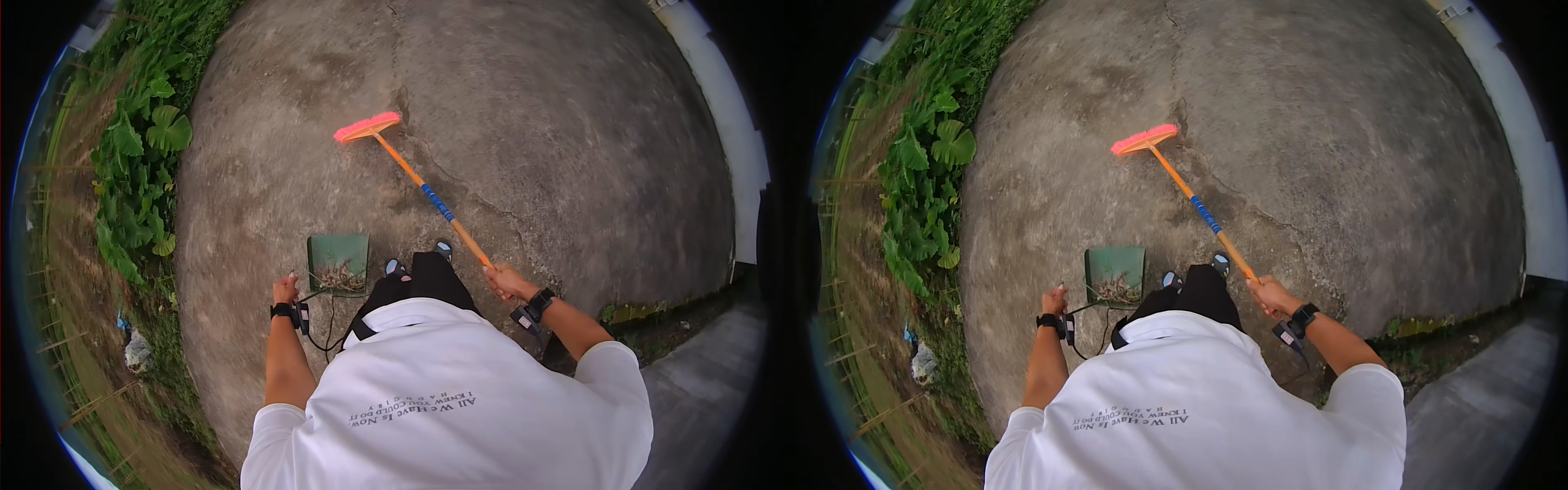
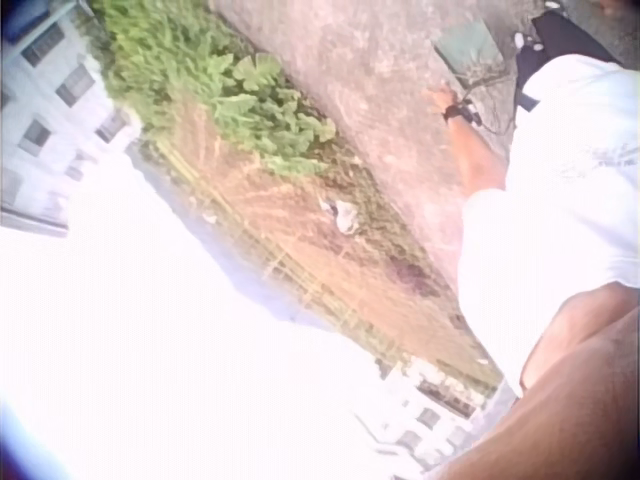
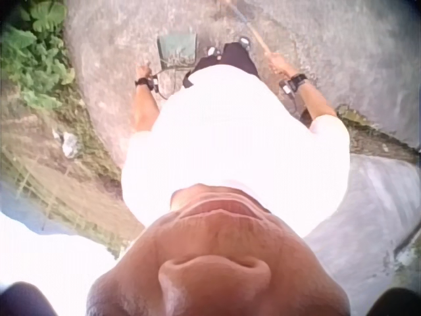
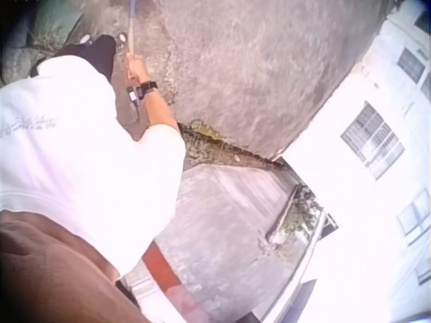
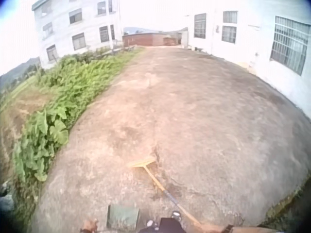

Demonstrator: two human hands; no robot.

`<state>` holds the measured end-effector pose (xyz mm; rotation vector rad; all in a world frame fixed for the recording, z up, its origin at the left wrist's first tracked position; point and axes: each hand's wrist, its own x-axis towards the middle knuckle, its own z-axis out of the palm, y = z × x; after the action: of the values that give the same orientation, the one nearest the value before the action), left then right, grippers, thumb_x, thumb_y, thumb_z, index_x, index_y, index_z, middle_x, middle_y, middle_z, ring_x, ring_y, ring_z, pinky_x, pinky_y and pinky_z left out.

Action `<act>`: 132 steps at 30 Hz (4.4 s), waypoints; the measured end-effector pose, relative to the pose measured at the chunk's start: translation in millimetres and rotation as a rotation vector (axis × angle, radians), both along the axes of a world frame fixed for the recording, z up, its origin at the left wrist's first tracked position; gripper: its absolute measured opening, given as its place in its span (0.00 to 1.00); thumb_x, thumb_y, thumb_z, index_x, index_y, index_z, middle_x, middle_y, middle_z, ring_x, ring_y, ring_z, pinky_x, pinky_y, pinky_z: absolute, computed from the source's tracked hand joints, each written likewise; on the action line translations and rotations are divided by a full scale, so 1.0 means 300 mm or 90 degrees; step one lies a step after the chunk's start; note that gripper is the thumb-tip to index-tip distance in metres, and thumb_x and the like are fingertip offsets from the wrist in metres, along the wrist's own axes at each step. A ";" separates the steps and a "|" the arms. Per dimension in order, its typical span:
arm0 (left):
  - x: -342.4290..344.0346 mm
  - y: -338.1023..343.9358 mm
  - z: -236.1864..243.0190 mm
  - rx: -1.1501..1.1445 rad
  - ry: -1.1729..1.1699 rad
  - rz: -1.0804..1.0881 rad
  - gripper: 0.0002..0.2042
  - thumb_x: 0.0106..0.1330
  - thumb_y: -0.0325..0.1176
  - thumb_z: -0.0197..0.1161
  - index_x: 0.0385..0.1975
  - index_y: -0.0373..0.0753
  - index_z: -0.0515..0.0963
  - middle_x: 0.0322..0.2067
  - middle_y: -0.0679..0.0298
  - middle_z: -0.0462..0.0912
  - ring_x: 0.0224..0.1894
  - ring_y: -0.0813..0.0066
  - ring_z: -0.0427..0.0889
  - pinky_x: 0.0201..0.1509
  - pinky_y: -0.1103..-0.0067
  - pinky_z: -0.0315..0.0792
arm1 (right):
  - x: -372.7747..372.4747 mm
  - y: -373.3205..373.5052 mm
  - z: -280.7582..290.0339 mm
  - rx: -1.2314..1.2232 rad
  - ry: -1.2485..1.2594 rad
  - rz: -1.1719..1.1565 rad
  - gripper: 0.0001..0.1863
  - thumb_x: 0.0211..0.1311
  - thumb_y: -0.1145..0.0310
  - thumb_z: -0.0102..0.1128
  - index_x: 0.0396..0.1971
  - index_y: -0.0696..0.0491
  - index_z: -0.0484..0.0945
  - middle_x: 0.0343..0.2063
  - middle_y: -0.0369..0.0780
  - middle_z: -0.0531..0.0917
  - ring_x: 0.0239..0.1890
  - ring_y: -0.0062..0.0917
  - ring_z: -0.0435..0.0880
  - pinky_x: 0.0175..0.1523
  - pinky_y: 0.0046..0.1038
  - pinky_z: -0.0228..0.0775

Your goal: Sweep debris into a dustpan using a broom on an outdoor concrete surface.

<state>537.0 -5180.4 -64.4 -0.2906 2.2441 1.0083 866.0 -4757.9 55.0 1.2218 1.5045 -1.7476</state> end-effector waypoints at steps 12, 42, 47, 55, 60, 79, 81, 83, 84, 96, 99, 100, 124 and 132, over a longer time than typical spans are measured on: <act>0.071 -0.047 0.119 -0.006 -0.016 0.069 0.15 0.53 0.41 0.50 0.27 0.34 0.74 0.06 0.66 0.64 0.07 0.79 0.63 0.10 0.82 0.56 | 0.074 0.023 0.141 -0.323 -0.091 -0.227 0.16 0.57 0.55 0.35 0.21 0.52 0.60 0.07 0.29 0.58 0.05 0.09 0.51 0.06 0.12 0.44; 0.167 0.062 0.256 -0.086 0.034 0.083 0.14 0.53 0.39 0.51 0.26 0.32 0.73 0.08 0.64 0.65 0.08 0.76 0.64 0.11 0.80 0.57 | 0.273 0.021 0.099 -0.044 -0.029 0.036 0.14 0.55 0.60 0.38 0.19 0.55 0.61 0.07 0.32 0.62 0.05 0.14 0.60 0.07 0.17 0.54; 0.121 0.035 0.191 -0.064 0.018 0.082 0.15 0.53 0.40 0.49 0.25 0.32 0.73 0.07 0.64 0.65 0.07 0.77 0.63 0.10 0.81 0.56 | -0.048 0.025 -0.068 0.007 0.040 0.063 0.14 0.55 0.61 0.37 0.19 0.56 0.62 0.06 0.33 0.63 0.04 0.15 0.60 0.07 0.17 0.54; -0.006 0.021 0.171 -0.043 0.009 -0.012 0.17 0.54 0.42 0.48 0.27 0.31 0.73 0.07 0.64 0.65 0.07 0.78 0.62 0.10 0.81 0.56 | -0.044 0.020 -0.094 -0.094 -0.001 -0.064 0.16 0.55 0.60 0.39 0.15 0.56 0.62 0.06 0.34 0.63 0.05 0.18 0.60 0.08 0.20 0.53; -0.115 0.018 0.029 -0.018 -0.046 -0.024 0.15 0.54 0.44 0.48 0.31 0.38 0.72 0.10 0.65 0.67 0.09 0.77 0.65 0.11 0.81 0.57 | 0.240 -0.093 0.031 -0.005 -0.154 -0.120 0.17 0.54 0.60 0.41 0.11 0.53 0.63 0.06 0.32 0.63 0.05 0.15 0.59 0.08 0.18 0.51; -0.339 0.188 0.034 0.016 -0.057 -0.238 0.18 0.55 0.43 0.48 0.32 0.31 0.72 0.07 0.65 0.64 0.07 0.79 0.62 0.10 0.82 0.56 | 0.021 -0.344 -0.064 0.163 -0.095 -0.167 0.21 0.55 0.59 0.39 0.10 0.58 0.64 0.03 0.36 0.63 0.03 0.21 0.61 0.07 0.24 0.50; -0.352 0.221 0.034 0.019 -0.062 -0.277 0.18 0.55 0.43 0.48 0.32 0.31 0.72 0.07 0.65 0.64 0.07 0.78 0.62 0.10 0.82 0.56 | 0.126 -0.459 -0.035 0.138 -0.139 -0.211 0.20 0.55 0.60 0.39 0.10 0.57 0.64 0.03 0.35 0.61 0.02 0.20 0.59 0.07 0.24 0.48; -0.403 0.196 -0.039 0.059 -0.077 -0.290 0.18 0.55 0.43 0.47 0.32 0.32 0.72 0.08 0.65 0.64 0.07 0.78 0.62 0.10 0.82 0.57 | 0.230 -0.599 -0.038 0.074 -0.169 -0.284 0.20 0.54 0.58 0.40 0.11 0.57 0.64 0.04 0.36 0.63 0.03 0.20 0.58 0.08 0.23 0.50; -0.424 0.194 -0.069 0.059 -0.085 -0.312 0.18 0.55 0.43 0.47 0.32 0.32 0.72 0.08 0.65 0.64 0.07 0.78 0.62 0.10 0.82 0.57 | 0.227 -0.651 0.067 0.063 -0.201 -0.293 0.19 0.54 0.57 0.41 0.12 0.56 0.65 0.05 0.35 0.63 0.04 0.19 0.59 0.08 0.22 0.50; -0.414 0.435 -0.022 -0.036 -0.091 -0.490 0.19 0.55 0.45 0.44 0.35 0.35 0.70 0.09 0.64 0.64 0.09 0.77 0.63 0.11 0.82 0.57 | 0.396 -1.278 0.207 -0.067 -0.120 -0.896 0.17 0.56 0.56 0.37 0.17 0.53 0.63 0.08 0.32 0.62 0.06 0.15 0.57 0.09 0.17 0.48; -0.445 0.476 -0.013 -0.049 -0.054 -0.496 0.18 0.55 0.45 0.43 0.35 0.37 0.71 0.09 0.65 0.66 0.07 0.77 0.63 0.08 0.82 0.53 | 0.433 -1.216 0.185 -0.015 -0.144 -0.977 0.17 0.55 0.56 0.38 0.15 0.53 0.63 0.07 0.32 0.62 0.05 0.16 0.58 0.07 0.17 0.47; -0.439 0.466 -0.011 -0.046 -0.050 -0.507 0.18 0.55 0.45 0.43 0.35 0.37 0.71 0.09 0.65 0.66 0.07 0.77 0.63 0.08 0.82 0.53 | 0.461 -1.195 0.178 0.015 -0.182 -0.960 0.17 0.54 0.55 0.39 0.15 0.52 0.63 0.06 0.32 0.62 0.04 0.16 0.59 0.06 0.18 0.47; -0.316 0.619 0.179 0.045 0.056 -0.515 0.16 0.55 0.41 0.47 0.31 0.35 0.72 0.08 0.64 0.66 0.07 0.78 0.64 0.08 0.83 0.52 | 0.525 -1.651 -0.003 0.224 -0.102 -0.823 0.11 0.51 0.67 0.45 0.16 0.57 0.66 0.05 0.37 0.66 0.04 0.20 0.63 0.07 0.23 0.52; -0.371 0.531 0.131 0.054 0.071 -0.556 0.17 0.54 0.42 0.47 0.30 0.34 0.73 0.08 0.64 0.65 0.05 0.77 0.63 0.09 0.82 0.55 | 0.612 -1.196 0.024 0.162 -0.163 -0.870 0.15 0.52 0.63 0.41 0.14 0.57 0.64 0.05 0.37 0.65 0.03 0.20 0.62 0.05 0.22 0.49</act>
<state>425.7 -5021.1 -25.2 0.7426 2.0660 0.6316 1049.7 -5116.8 62.0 2.8765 0.6628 -1.9366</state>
